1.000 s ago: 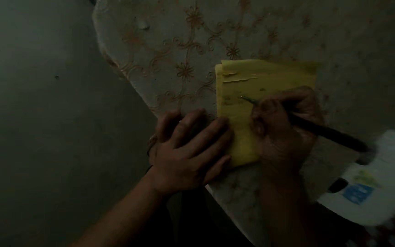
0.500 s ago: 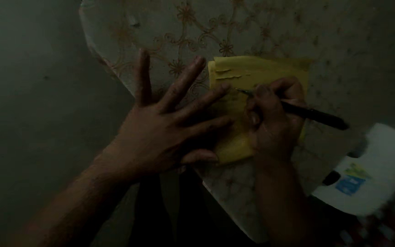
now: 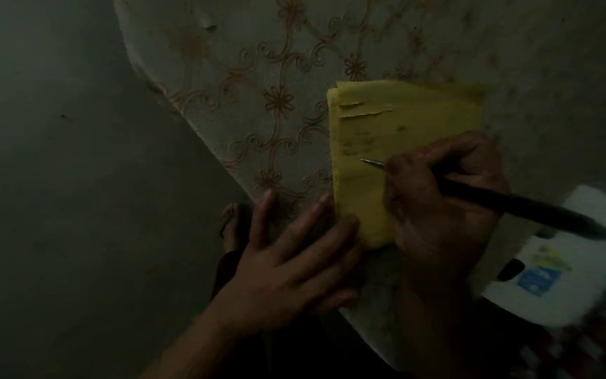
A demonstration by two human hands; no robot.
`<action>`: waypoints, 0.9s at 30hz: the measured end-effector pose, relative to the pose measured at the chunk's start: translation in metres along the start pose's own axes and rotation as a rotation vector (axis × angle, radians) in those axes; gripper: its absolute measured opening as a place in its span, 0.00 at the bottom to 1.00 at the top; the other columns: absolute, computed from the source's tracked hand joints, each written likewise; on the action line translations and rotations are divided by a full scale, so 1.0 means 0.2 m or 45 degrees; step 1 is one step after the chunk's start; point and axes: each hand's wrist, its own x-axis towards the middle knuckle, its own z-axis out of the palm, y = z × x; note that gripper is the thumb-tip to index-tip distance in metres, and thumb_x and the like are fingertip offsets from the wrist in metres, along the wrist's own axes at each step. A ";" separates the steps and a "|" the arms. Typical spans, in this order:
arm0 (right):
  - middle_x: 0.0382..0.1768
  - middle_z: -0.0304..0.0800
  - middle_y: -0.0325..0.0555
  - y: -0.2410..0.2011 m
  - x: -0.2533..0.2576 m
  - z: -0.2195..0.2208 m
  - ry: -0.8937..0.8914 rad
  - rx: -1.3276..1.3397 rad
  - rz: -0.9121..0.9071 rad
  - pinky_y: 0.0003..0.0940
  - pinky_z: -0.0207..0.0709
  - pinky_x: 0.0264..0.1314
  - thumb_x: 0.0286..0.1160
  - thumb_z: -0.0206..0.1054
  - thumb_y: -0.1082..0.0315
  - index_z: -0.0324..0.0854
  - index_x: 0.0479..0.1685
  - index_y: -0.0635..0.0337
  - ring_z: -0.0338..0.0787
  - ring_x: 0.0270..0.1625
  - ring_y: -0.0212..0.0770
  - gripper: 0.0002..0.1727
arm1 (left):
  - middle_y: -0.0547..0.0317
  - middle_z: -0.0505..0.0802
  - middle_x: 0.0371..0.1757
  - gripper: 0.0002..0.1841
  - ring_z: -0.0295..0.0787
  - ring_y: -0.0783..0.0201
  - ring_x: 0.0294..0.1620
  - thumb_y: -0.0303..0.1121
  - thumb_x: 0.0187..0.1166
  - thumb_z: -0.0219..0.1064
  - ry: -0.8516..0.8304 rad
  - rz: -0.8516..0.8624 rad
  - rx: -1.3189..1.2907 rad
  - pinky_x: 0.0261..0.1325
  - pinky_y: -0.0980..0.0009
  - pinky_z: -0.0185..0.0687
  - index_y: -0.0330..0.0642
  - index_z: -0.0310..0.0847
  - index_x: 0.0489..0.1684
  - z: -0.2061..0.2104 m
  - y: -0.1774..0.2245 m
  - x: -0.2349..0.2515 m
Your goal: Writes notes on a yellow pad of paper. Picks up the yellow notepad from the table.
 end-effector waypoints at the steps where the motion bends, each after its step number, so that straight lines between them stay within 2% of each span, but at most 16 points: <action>1: 0.27 0.84 0.27 0.01 0.01 0.01 0.002 -0.058 -0.038 0.13 0.79 0.22 0.72 0.73 0.74 0.75 0.40 0.50 0.81 0.23 0.19 0.11 | 0.71 0.76 0.85 0.25 0.46 0.61 0.95 0.59 0.90 0.48 0.009 -0.010 0.021 0.92 0.42 0.23 0.61 0.77 0.75 0.03 0.00 0.00; 3: 0.26 0.84 0.25 0.03 0.02 0.01 0.016 -0.180 -0.111 0.12 0.80 0.24 0.71 0.75 0.73 0.74 0.37 0.49 0.83 0.24 0.18 0.12 | 0.69 0.78 0.83 0.24 0.49 0.61 0.94 0.59 0.89 0.49 0.046 -0.003 0.059 0.93 0.43 0.24 0.61 0.79 0.72 0.06 -0.03 0.00; 5: 0.24 0.83 0.24 0.05 0.04 0.01 0.017 -0.253 -0.178 0.11 0.79 0.24 0.70 0.75 0.73 0.74 0.33 0.48 0.82 0.23 0.17 0.12 | 0.69 0.78 0.83 0.23 0.47 0.61 0.95 0.59 0.89 0.51 0.071 0.019 0.067 0.93 0.43 0.22 0.61 0.80 0.71 0.09 -0.05 0.00; 8: 0.19 0.75 0.24 0.10 0.06 0.02 -0.004 -0.286 -0.187 0.09 0.72 0.19 0.72 0.71 0.76 0.70 0.29 0.49 0.74 0.18 0.16 0.14 | 0.70 0.78 0.83 0.23 0.47 0.61 0.95 0.59 0.88 0.51 0.109 0.040 0.061 0.93 0.44 0.20 0.61 0.81 0.70 0.11 -0.06 0.00; 10: 0.18 0.73 0.25 0.11 0.06 0.03 0.011 -0.260 -0.196 0.09 0.72 0.20 0.71 0.69 0.79 0.69 0.28 0.50 0.73 0.18 0.16 0.15 | 0.70 0.79 0.82 0.23 0.48 0.61 0.95 0.59 0.88 0.52 0.138 0.048 0.068 0.93 0.44 0.20 0.61 0.82 0.69 0.12 -0.07 0.00; 16: 0.17 0.74 0.26 0.12 0.08 0.03 0.033 -0.168 -0.176 0.10 0.71 0.18 0.72 0.68 0.79 0.69 0.27 0.49 0.73 0.17 0.18 0.15 | 0.71 0.81 0.80 0.22 0.49 0.61 0.94 0.58 0.88 0.51 0.176 0.061 0.084 0.93 0.44 0.21 0.62 0.83 0.66 0.13 -0.08 0.00; 20: 0.18 0.74 0.25 0.13 0.08 0.04 0.029 -0.240 -0.204 0.09 0.71 0.19 0.73 0.69 0.77 0.69 0.27 0.50 0.73 0.17 0.16 0.15 | 0.71 0.81 0.80 0.22 0.49 0.60 0.94 0.59 0.88 0.51 0.185 0.062 0.103 0.93 0.43 0.20 0.62 0.84 0.66 0.14 -0.08 0.00; 23: 0.19 0.75 0.25 0.13 0.08 0.05 0.035 -0.329 -0.246 0.08 0.73 0.20 0.72 0.69 0.77 0.70 0.27 0.51 0.75 0.19 0.15 0.14 | 0.71 0.81 0.80 0.22 0.49 0.60 0.94 0.59 0.88 0.51 0.184 0.059 0.091 0.93 0.44 0.21 0.62 0.84 0.66 0.14 -0.08 0.00; 27: 0.18 0.75 0.26 0.13 0.08 0.05 0.042 -0.258 -0.233 0.10 0.72 0.19 0.73 0.69 0.77 0.69 0.27 0.51 0.74 0.17 0.17 0.14 | 0.70 0.81 0.80 0.23 0.49 0.59 0.94 0.59 0.88 0.51 0.190 0.069 0.076 0.93 0.44 0.22 0.62 0.83 0.68 0.14 -0.08 -0.01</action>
